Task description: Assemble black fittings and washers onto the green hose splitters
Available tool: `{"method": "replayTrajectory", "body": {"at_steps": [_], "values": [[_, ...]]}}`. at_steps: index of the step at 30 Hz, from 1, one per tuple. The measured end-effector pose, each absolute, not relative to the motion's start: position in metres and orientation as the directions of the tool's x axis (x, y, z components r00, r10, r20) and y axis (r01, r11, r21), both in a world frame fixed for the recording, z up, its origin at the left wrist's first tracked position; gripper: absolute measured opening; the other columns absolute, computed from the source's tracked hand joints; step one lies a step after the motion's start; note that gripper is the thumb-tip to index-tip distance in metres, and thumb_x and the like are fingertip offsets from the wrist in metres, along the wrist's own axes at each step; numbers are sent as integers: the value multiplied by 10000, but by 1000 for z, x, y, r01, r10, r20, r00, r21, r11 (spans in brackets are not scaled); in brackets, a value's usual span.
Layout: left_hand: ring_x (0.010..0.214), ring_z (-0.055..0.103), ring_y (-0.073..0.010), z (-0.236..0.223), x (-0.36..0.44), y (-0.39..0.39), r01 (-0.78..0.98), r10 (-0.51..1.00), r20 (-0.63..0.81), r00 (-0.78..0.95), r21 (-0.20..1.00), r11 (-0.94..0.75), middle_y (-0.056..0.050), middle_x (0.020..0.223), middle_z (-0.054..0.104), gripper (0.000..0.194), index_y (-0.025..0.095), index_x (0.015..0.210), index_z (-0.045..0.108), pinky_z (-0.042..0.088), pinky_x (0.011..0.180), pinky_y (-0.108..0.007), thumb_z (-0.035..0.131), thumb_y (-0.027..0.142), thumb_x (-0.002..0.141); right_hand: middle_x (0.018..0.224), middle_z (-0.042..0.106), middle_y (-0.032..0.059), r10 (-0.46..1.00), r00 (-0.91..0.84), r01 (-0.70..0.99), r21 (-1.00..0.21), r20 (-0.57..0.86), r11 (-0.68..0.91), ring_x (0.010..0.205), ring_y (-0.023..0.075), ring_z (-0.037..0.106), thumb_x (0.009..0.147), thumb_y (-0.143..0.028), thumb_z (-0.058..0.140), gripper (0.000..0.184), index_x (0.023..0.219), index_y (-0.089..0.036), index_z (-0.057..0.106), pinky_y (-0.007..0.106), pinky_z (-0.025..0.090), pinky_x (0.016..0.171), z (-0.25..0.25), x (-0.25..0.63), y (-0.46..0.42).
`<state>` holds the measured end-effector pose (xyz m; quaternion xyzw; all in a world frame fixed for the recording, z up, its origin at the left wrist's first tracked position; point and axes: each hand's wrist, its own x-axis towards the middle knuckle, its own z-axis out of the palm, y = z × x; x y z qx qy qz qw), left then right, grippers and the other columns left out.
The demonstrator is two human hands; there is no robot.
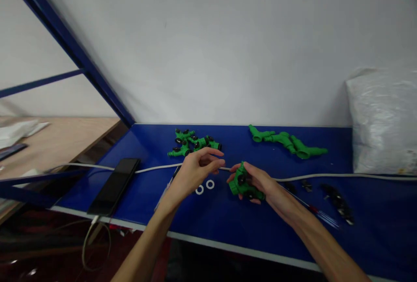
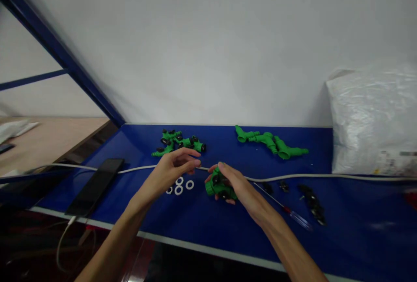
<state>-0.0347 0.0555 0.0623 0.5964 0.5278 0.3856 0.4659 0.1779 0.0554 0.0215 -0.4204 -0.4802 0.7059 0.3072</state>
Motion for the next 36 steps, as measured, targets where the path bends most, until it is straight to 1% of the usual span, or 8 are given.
{"method": "replayTrajectory", "body": {"at_steps": [6,9,11,16,24,29,32,36], "values": [[796,674,-157,62,-7,98,185,887,38,459,973,-137,-33,847,742,219,150,981,747,520,780,-270,699,338,880,1009,737,67,858,-457,-76,-952,-232,-298,679,157,646,940,-615,551,468,1137,-202,651,208,305,458,24,181,54],[956,683,-185,53,-9,101,190,882,85,464,963,-193,-61,1001,747,203,165,985,772,515,891,-289,662,320,913,958,727,48,866,-449,-67,-959,-218,-276,675,146,629,960,-564,562,408,1118,-208,684,210,301,473,27,183,52],[965,694,-196,47,-11,100,172,877,47,478,974,-146,-67,1014,747,208,166,993,778,532,897,-307,662,320,913,959,723,43,866,-449,-56,-961,-219,-272,676,138,615,977,-566,543,412,1154,-221,682,208,296,480,27,184,51],[857,713,-183,43,-14,98,123,912,-53,406,992,3,-38,908,763,195,163,980,766,574,850,-317,748,294,836,1019,721,26,863,-427,53,-960,-271,-275,757,151,621,968,-620,539,443,1232,-284,657,219,375,553,27,183,50],[840,695,-187,49,-16,96,267,896,-2,443,955,-130,-39,874,770,226,197,1039,805,536,771,-270,663,315,909,1041,737,24,866,-429,86,-966,-257,-244,773,158,642,985,-609,521,448,1249,-281,671,260,462,663,29,181,51],[724,662,-160,47,-11,95,256,880,47,473,948,-188,-28,830,749,251,199,1066,794,523,707,-256,626,332,936,999,752,51,870,-375,29,-942,-319,-333,780,191,671,960,-678,496,517,1154,-257,725,302,505,680,25,182,50],[639,628,-137,45,-7,94,236,877,30,480,958,-162,-27,813,739,268,189,1090,781,508,662,-249,602,335,952,997,754,54,882,-349,-2,-941,-317,-338,748,192,672,943,-669,538,494,1110,-250,740,298,508,635,22,181,50],[591,599,-107,43,-3,94,204,893,43,447,968,-148,-32,874,731,259,181,1059,784,492,637,-236,638,356,936,1001,757,64,903,-319,-1,-953,-287,-303,791,215,689,962,-652,514,494,1073,-232,748,328,531,688,20,180,51]]}}
